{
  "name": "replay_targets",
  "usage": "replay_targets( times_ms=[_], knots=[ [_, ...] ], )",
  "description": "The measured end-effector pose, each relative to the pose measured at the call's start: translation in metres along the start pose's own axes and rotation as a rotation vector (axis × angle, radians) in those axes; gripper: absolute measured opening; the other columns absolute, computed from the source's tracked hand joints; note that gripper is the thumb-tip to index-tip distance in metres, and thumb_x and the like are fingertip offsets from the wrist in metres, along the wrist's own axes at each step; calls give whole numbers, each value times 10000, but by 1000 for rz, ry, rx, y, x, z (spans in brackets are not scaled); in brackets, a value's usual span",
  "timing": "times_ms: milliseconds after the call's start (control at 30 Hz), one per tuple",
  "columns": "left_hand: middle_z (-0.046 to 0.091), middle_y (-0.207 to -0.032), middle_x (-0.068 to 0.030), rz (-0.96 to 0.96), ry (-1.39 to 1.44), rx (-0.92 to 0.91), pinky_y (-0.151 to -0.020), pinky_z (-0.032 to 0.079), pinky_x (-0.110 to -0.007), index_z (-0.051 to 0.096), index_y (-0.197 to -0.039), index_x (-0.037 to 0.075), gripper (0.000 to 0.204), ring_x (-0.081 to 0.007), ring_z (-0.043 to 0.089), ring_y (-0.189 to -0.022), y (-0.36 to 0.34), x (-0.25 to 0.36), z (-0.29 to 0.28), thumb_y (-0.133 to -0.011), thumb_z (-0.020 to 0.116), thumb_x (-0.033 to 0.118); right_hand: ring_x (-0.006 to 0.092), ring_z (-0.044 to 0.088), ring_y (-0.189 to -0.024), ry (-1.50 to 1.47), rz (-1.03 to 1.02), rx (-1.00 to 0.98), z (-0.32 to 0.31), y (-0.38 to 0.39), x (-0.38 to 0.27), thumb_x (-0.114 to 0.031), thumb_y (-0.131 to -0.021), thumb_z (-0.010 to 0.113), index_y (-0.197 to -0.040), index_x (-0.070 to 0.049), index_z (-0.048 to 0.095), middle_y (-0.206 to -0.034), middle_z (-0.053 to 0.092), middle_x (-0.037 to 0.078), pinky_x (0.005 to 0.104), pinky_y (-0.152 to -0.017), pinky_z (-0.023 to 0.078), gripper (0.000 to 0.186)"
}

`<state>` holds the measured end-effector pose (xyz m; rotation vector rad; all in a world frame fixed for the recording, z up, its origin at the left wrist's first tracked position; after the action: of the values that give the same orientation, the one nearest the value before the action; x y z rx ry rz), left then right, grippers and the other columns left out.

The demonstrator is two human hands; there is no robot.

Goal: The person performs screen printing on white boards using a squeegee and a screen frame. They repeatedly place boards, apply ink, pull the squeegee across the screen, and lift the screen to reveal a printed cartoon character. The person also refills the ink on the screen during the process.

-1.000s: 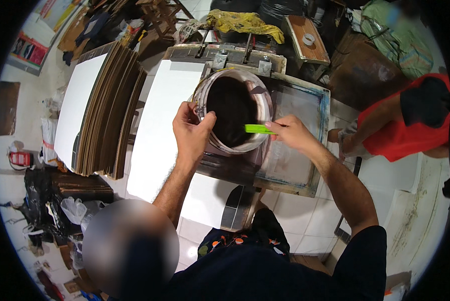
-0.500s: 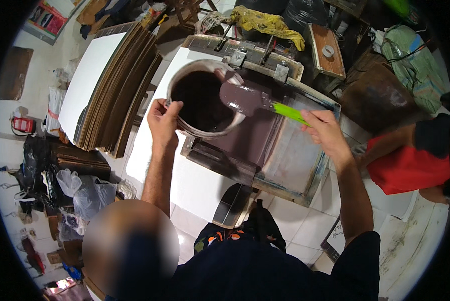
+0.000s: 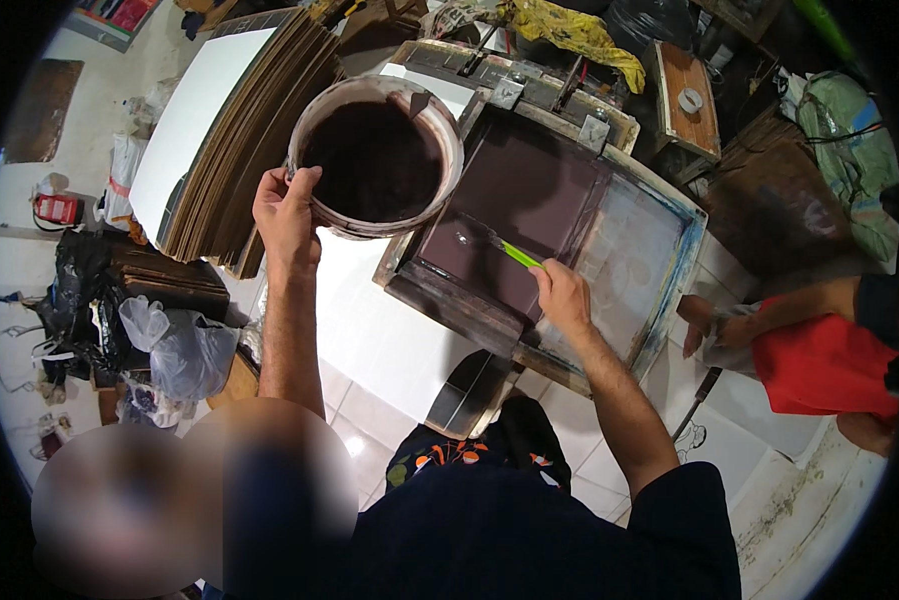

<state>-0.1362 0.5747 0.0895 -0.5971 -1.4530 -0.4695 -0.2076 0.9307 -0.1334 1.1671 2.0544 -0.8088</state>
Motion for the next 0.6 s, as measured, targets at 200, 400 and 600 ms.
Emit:
replay_targets(
  times_ms=[200,400,600],
  knots=[
    [583,-719,17,-6,-15,-49,-421,524,-243,582,-961,78,154,-77,592,-532,-4,-14,-9,-939,734,61,400,668,-768,144,-118,68,-31,58,14,-154,-973,721,-950,-54,640,-856,663,162,478,-637,519,131],
    [559,-743,41,-12,8,-74,-481,428,-218,563,-897,79,205,-47,491,-557,-2,-26,-2,-894,761,24,406,668,-762,137,-57,48,-60,74,29,-158,-978,711,-956,-37,678,-851,671,171,467,-649,524,126],
    [533,-777,34,45,-68,-150,-488,406,-219,580,-920,58,203,-45,488,-592,3,-28,11,-877,777,38,355,629,-628,28,125,69,-130,56,-6,-168,-1004,690,-924,-8,702,-753,650,188,402,-600,485,180]
  ],
)
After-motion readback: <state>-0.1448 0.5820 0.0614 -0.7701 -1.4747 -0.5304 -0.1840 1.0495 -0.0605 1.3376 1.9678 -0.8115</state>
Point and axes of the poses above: each hand's wrist, its own y-axis away from the middle knuckle, its own z-axis out of the palm, x = y × z, the point moved 1 cm from there along -y, towards the middle knuckle
